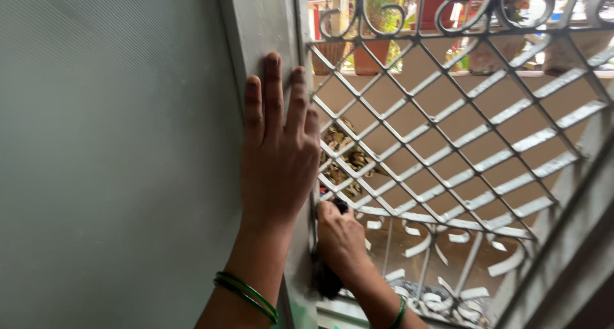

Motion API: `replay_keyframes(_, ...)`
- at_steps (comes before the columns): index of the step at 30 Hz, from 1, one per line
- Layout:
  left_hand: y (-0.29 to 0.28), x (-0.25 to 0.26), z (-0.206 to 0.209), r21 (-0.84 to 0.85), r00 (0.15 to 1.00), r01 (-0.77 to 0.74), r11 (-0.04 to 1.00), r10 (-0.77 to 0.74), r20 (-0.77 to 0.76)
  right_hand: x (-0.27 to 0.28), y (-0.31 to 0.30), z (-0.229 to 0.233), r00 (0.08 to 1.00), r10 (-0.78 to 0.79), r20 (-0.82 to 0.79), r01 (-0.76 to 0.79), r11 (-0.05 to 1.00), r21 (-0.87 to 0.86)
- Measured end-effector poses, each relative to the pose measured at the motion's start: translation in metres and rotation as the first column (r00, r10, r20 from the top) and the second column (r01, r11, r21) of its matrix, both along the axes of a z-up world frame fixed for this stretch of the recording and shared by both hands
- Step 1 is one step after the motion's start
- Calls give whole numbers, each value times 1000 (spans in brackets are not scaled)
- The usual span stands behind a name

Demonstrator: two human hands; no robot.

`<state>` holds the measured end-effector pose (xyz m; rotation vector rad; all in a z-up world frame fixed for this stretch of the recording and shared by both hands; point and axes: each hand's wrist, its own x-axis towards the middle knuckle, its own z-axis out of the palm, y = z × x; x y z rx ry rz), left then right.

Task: The person wipes a frosted glass window and its metal frame with a cloth, repeatedly dipping the cloth into a green bucket of water. They clean the lower and upper sections of the window and the surrounding frame.

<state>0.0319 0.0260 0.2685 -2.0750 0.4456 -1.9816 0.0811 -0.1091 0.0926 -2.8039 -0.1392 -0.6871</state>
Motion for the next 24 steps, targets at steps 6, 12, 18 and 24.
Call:
replay_keyframes(6, -45, -4, -78, 279, 832, -203, 939, 316, -457, -15, -20, -19, 998, 52, 45, -50, 997, -50)
replay_keyframes(12, -73, 27, -109, 585, 461, -301, 753, 652, -601, 24, -21, -36, 997, 48, 65, -52, 997, 48)
replay_keyframes(18, -70, 18, -119, 635, 445, -329, 699, 708, -549, 0, -32, -24, 966, 160, 206, -125, 977, -170)
replay_keyframes(24, -72, 23, -142, 691, 453, -339, 639, 754, -476, -1, -26, -23, 980, 146, 136, -144, 989, -23)
